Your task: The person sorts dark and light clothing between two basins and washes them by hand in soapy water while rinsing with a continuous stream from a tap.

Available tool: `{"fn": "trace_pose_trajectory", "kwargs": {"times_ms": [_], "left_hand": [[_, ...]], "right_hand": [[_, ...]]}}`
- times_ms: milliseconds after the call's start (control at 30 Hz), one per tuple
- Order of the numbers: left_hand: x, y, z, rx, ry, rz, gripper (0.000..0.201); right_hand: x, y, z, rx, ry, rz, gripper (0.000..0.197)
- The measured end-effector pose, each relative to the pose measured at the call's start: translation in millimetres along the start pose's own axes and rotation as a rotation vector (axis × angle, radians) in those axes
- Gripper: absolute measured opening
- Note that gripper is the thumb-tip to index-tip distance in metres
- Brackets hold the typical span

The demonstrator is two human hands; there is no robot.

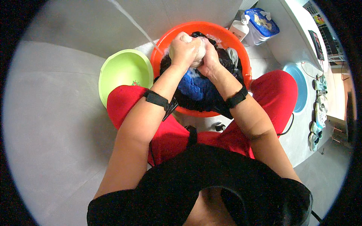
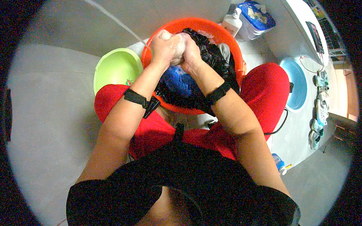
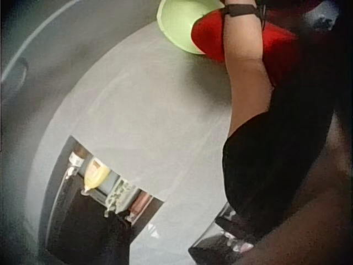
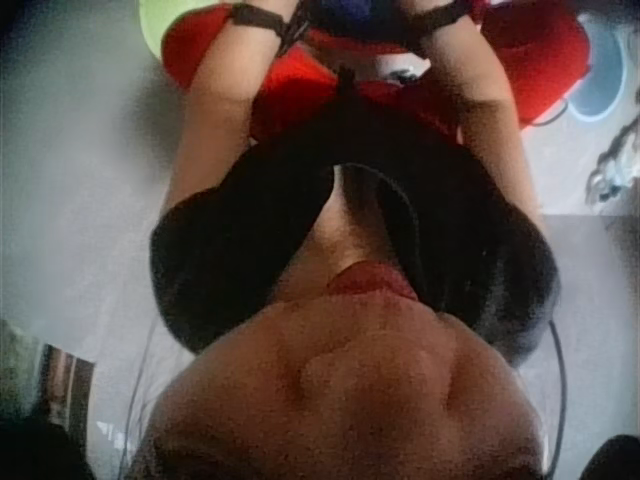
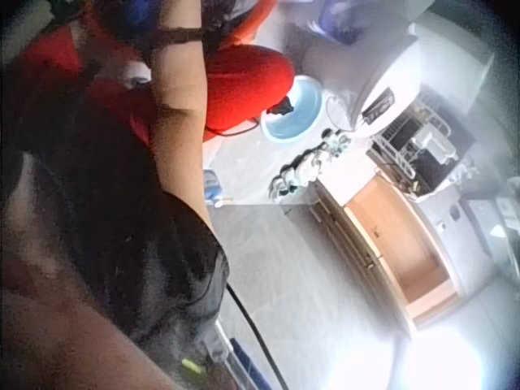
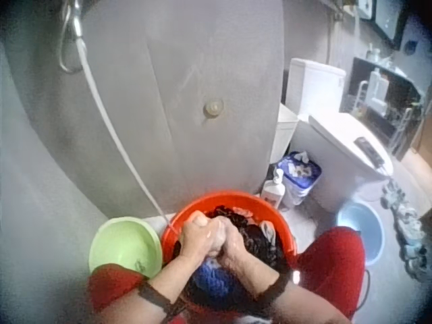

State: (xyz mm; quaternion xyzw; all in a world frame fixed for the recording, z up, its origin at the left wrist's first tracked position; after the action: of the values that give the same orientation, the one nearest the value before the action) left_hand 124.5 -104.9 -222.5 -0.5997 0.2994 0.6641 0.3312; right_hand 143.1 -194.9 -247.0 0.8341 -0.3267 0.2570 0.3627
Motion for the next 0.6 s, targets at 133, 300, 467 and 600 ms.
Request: {"fn": "trace_pose_trajectory", "kwargs": {"times_ms": [133, 300, 467, 600], "left_hand": [[-27.5, 0.2, 5.2, -0.023, -0.078, -0.072, 0.031], [-5.4, 0.9, -0.8, -0.012, 0.597, 0.068, 0.033], [-30.6, 25.1, -4.3, 0.361, 1.154, 0.737, 0.038], [-30.9, 20.7, 1.1, 0.136, 0.957, 0.282, 0.024]], "right_hand": [[24.4, 23.3, -16.1, -0.039, 0.192, 0.138, 0.043], [46.4, 19.9, -12.2, -0.148, 0.357, 0.443, 0.021], [60.2, 38.2, -23.4, -0.258, 0.776, 0.971, 0.021], [43.0, 19.2, -15.9, -0.184, 0.448, 0.683, 0.015]]}}
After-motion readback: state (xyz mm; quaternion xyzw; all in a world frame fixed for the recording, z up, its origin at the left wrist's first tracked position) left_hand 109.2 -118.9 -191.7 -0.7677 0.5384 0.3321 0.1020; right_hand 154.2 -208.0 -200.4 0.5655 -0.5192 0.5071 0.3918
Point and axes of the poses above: each hand's wrist, its own y-axis away from the middle knuckle, its own z-axis out of the back of the hand, x = y × z, the point moved 4 cm from there along -y, towards the middle knuckle, and after that the axes turned 11 degrees about y, right-handed, at the moved point
